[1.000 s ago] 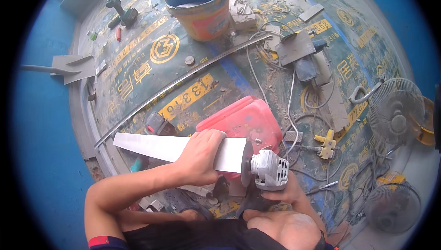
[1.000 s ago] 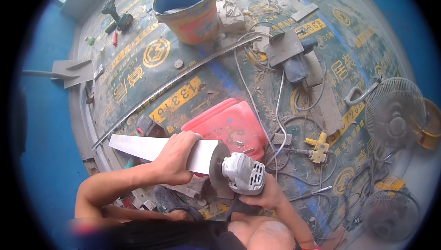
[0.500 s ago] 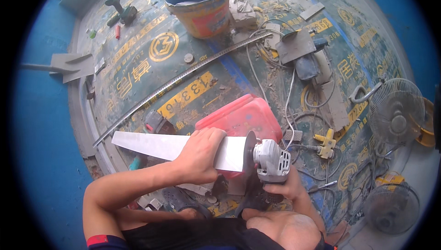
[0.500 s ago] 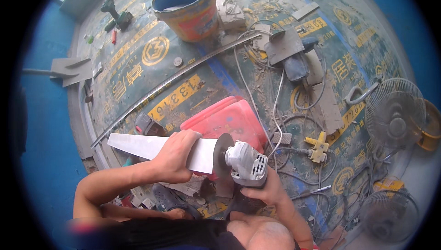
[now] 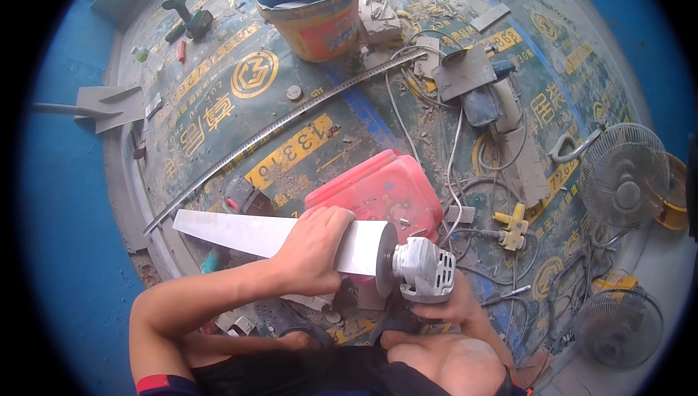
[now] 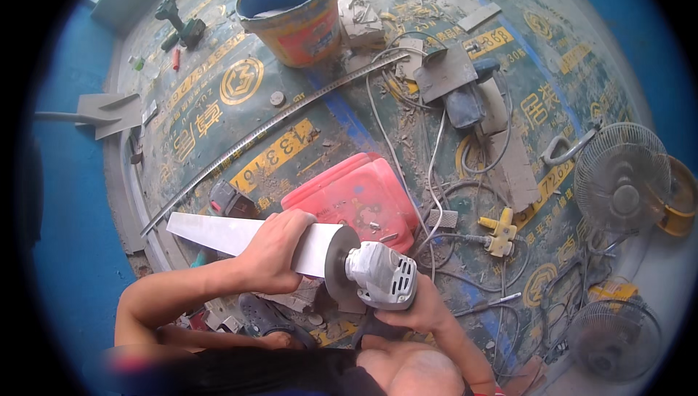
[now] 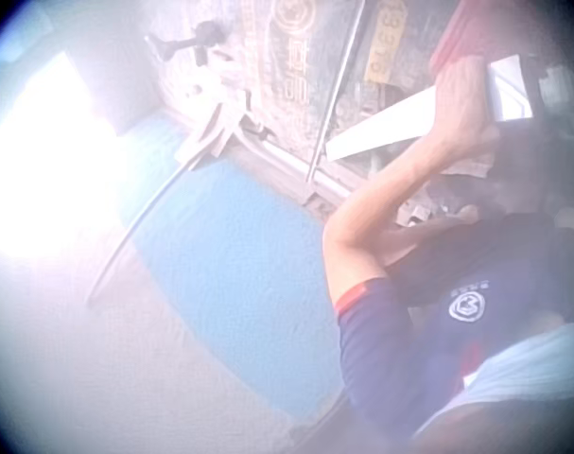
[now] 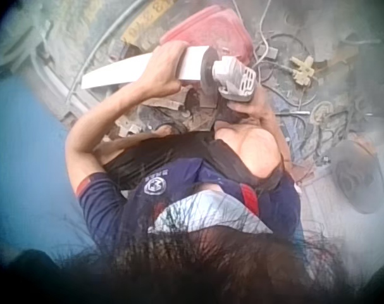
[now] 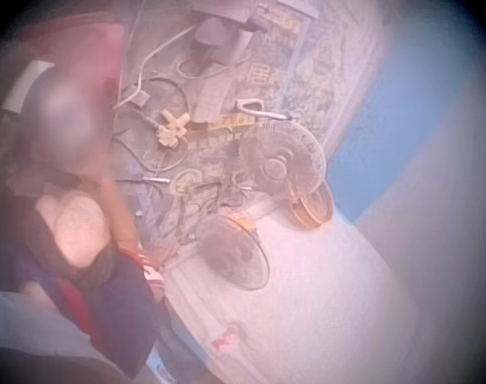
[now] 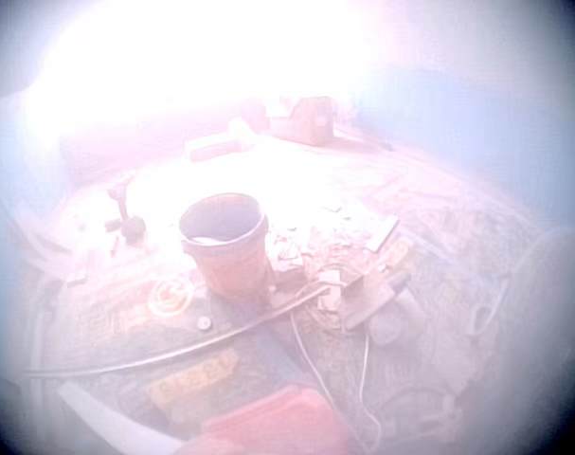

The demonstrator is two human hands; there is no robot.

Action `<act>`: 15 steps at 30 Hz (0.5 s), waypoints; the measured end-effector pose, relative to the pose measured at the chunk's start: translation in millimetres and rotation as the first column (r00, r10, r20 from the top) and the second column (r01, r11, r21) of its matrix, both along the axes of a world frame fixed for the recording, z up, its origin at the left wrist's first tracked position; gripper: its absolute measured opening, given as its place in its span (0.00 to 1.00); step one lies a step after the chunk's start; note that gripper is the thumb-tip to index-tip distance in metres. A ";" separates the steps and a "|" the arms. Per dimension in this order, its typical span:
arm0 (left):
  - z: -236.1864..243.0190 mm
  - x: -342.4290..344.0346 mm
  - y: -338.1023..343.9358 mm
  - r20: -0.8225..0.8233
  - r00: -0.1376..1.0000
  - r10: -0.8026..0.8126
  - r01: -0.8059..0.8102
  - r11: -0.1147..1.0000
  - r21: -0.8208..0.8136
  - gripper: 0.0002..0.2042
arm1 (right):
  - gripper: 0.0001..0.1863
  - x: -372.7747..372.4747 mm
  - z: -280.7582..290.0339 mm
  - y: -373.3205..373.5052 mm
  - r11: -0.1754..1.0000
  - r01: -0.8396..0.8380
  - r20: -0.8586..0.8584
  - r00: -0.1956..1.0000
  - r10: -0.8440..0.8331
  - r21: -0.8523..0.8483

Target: The person marks a tile with a pen and then uses power tools to cut and grind the edges of the tile on a floor workspace.

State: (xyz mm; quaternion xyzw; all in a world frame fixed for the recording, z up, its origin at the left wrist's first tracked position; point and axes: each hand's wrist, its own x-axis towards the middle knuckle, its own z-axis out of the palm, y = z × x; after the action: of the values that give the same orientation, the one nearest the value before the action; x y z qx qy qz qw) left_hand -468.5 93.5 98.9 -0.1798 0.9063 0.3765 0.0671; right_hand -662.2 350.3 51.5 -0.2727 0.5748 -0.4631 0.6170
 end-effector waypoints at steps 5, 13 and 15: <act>1.4 -3.6 -0.8 0.025 0.999 0.025 -0.025 1.000 0.015 0.33 | 0.39 -0.3 1.2 -8.6 0.999 0.027 0.032 0.999 -0.026 -0.030; 8.3 -0.7 -4.2 0.040 0.999 0.011 -0.012 1.000 0.021 0.33 | 0.41 -5.2 -16.7 7.7 0.994 0.109 0.102 0.989 -0.110 0.017; 7.8 1.6 -4.1 0.038 0.999 0.018 -0.018 1.000 0.003 0.33 | 0.41 -3.5 -12.5 9.6 0.998 0.066 0.069 0.995 -0.067 0.004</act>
State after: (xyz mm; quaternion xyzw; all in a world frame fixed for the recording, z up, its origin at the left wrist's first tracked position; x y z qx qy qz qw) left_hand -466.9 89.4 106.6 -0.1949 0.9027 0.3750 0.0811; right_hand -665.7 359.8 39.0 -0.2367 0.5621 -0.4921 0.6211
